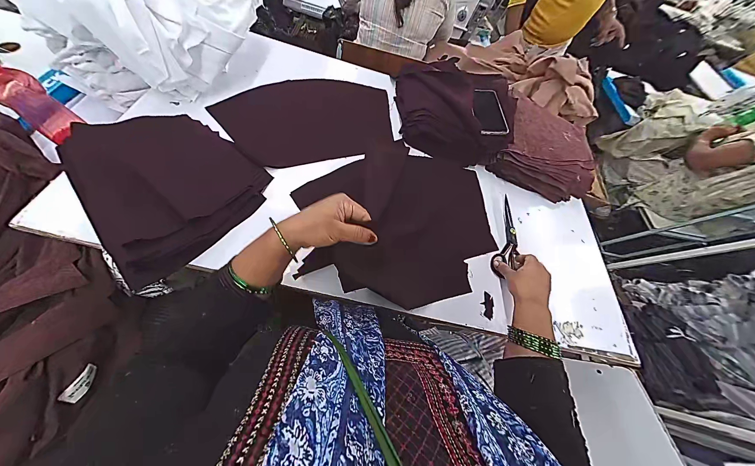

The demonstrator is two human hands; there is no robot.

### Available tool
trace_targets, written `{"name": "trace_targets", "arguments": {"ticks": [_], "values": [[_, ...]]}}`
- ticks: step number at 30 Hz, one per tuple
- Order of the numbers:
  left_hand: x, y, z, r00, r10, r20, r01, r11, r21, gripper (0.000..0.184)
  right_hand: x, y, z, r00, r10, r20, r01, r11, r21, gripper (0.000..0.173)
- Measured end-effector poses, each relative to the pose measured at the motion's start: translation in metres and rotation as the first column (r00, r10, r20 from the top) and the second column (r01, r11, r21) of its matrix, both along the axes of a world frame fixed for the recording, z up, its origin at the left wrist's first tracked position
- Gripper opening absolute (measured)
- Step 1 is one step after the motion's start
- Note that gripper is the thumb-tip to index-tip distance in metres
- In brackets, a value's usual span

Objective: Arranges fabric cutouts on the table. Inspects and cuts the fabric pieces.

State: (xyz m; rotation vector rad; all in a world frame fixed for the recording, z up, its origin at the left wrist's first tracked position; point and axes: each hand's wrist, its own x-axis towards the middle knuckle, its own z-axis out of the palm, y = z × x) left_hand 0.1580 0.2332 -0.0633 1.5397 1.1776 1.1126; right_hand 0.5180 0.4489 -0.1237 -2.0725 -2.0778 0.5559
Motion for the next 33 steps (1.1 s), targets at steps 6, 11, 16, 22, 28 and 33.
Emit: {"name": "trace_targets", "arguments": {"ticks": [6, 11, 16, 22, 28, 33], "values": [[0.002, 0.020, 0.006, 0.958, -0.230, -0.171, 0.219, 0.972, -0.081, 0.018, 0.023, -0.015, 0.002, 0.953, -0.080, -0.292, 0.003, 0.967, -0.254, 0.020], [0.018, 0.026, -0.029, 0.952, -0.307, 0.016, 0.301, 0.918, -0.257, 0.023, 0.025, -0.084, -0.007, 0.530, 0.196, -0.825, -0.573, 0.800, -0.178, 0.052], [0.018, 0.033, -0.033, 0.949, -0.312, 0.038, 0.299, 0.861, -0.412, 0.026, 0.018, -0.102, 0.030, 0.554, 0.407, -0.726, -0.826, 0.380, -0.417, 0.085], [0.014, 0.038, -0.033, 0.935, -0.330, -0.132, 0.214, 0.820, -0.531, 0.023, 0.011, -0.080, 0.044, 0.579, 0.612, -0.539, -0.810, 0.363, -0.460, 0.087], [0.010, 0.043, -0.044, 0.939, -0.321, -0.122, 0.215, 0.827, -0.519, 0.025, -0.001, -0.060, 0.043, 0.563, 0.701, -0.438, -0.810, 0.363, -0.460, 0.087], [0.009, 0.045, -0.049, 0.943, -0.300, -0.144, 0.183, 0.829, -0.529, 0.024, -0.008, -0.048, 0.039, 0.559, 0.708, -0.431, -0.814, 0.368, -0.451, 0.087]]}}
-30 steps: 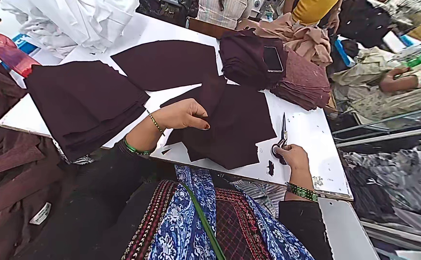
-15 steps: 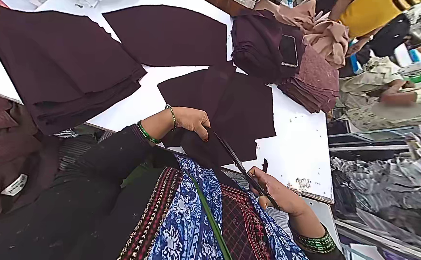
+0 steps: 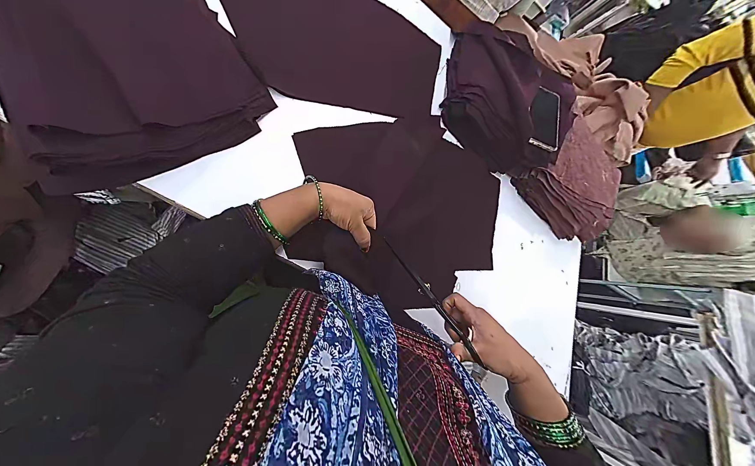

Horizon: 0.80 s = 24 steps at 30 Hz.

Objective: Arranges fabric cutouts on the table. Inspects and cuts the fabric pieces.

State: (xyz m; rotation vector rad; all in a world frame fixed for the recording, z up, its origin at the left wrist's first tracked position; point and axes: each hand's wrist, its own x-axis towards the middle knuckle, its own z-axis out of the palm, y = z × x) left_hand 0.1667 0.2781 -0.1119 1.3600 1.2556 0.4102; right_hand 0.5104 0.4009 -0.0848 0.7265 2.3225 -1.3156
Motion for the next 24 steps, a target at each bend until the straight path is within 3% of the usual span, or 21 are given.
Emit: {"name": "trace_targets", "arguments": {"ticks": [8, 24], "values": [[-0.002, 0.008, -0.005, 1.000, -0.014, -0.013, 0.014, 1.000, -0.015, 0.022, -0.011, 0.012, -0.008, 1.000, 0.016, -0.012, -0.016, 0.999, -0.032, 0.077], [-0.002, 0.015, -0.008, 0.997, -0.048, -0.063, 0.048, 0.999, -0.008, 0.024, -0.017, 0.016, -0.007, 1.000, 0.017, -0.022, -0.016, 0.998, 0.060, 0.078]]}}
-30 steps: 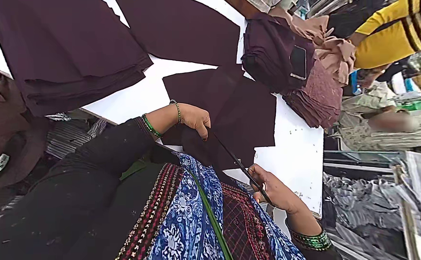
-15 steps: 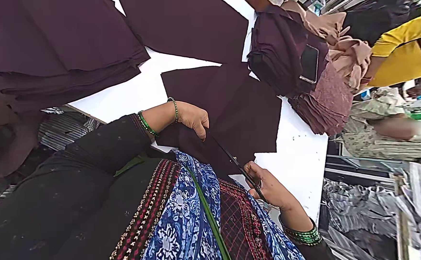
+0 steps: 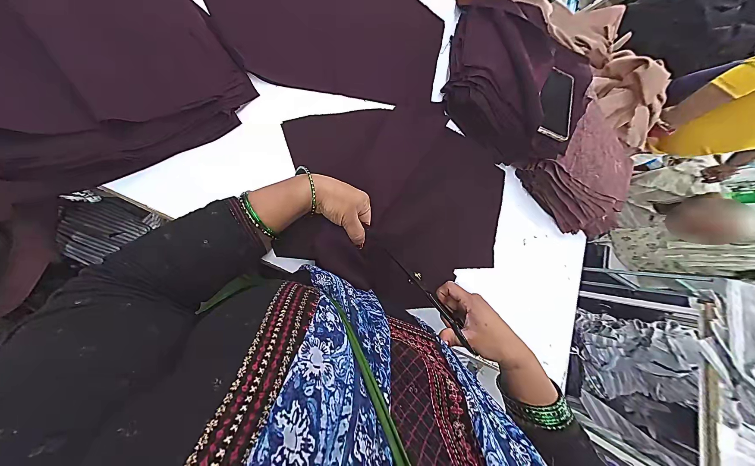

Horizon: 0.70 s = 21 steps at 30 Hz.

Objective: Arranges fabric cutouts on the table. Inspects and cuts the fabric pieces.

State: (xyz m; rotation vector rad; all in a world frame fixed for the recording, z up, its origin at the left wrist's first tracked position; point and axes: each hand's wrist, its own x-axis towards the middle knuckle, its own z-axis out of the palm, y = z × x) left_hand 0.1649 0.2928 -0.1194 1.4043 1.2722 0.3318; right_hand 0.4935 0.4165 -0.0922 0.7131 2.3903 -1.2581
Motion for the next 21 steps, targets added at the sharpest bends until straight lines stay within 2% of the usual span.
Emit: {"name": "trace_targets", "arguments": {"ticks": [5, 10, 14, 21], "values": [[0.0024, -0.0004, 0.0032, 0.999, 0.027, -0.030, -0.028, 0.999, -0.031, 0.024, -0.0003, -0.0013, 0.0017, 1.000, -0.009, 0.002, 0.009, 1.000, 0.020, 0.075], [-0.0035, 0.0031, 0.0048, 1.000, 0.010, 0.010, -0.010, 0.999, -0.042, 0.029, -0.0013, -0.0011, 0.0033, 1.000, 0.003, -0.030, -0.001, 0.999, 0.048, 0.075], [0.0023, 0.0009, -0.0004, 0.999, 0.005, -0.047, -0.005, 1.000, 0.001, 0.025, -0.0055, 0.0001, 0.0067, 0.999, 0.004, 0.039, -0.006, 0.999, 0.044, 0.077], [-0.0005, 0.0018, -0.0025, 1.000, 0.022, 0.007, -0.022, 1.000, -0.008, 0.027, -0.0069, 0.0024, 0.0068, 0.998, 0.034, 0.044, -0.037, 0.998, 0.049, 0.077]]}}
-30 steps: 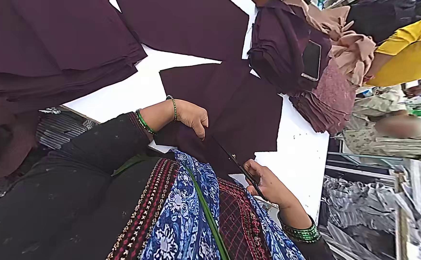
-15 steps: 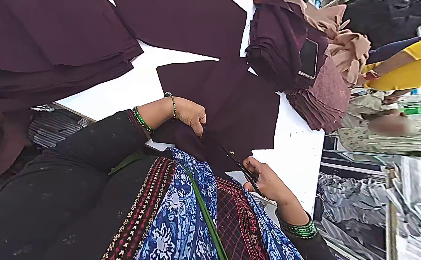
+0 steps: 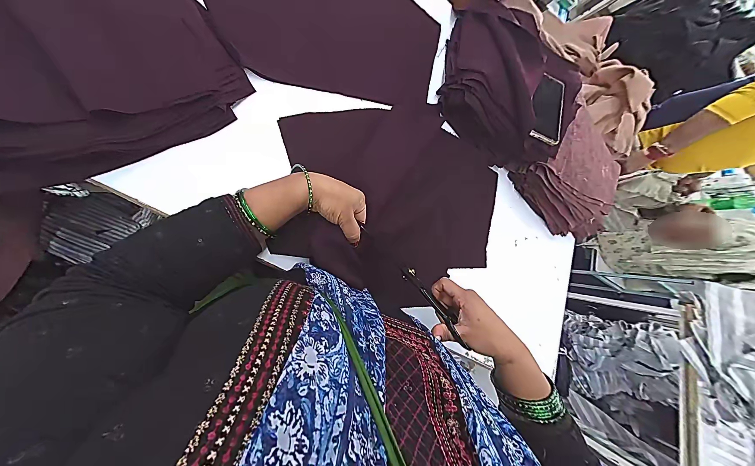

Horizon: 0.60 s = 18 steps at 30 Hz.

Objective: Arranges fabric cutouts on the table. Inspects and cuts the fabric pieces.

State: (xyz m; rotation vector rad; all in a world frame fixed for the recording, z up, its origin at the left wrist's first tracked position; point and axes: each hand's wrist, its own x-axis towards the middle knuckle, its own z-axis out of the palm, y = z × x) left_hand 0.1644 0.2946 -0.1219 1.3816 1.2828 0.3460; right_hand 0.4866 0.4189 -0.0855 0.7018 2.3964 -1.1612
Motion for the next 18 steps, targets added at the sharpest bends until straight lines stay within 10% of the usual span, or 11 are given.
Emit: {"name": "trace_targets", "arguments": {"ticks": [18], "values": [[0.0044, -0.0018, 0.0083, 0.997, -0.031, -0.066, 0.030, 0.999, -0.027, 0.025, -0.0098, 0.0035, 0.0077, 0.997, 0.045, 0.060, -0.045, 0.999, 0.007, 0.076]]}}
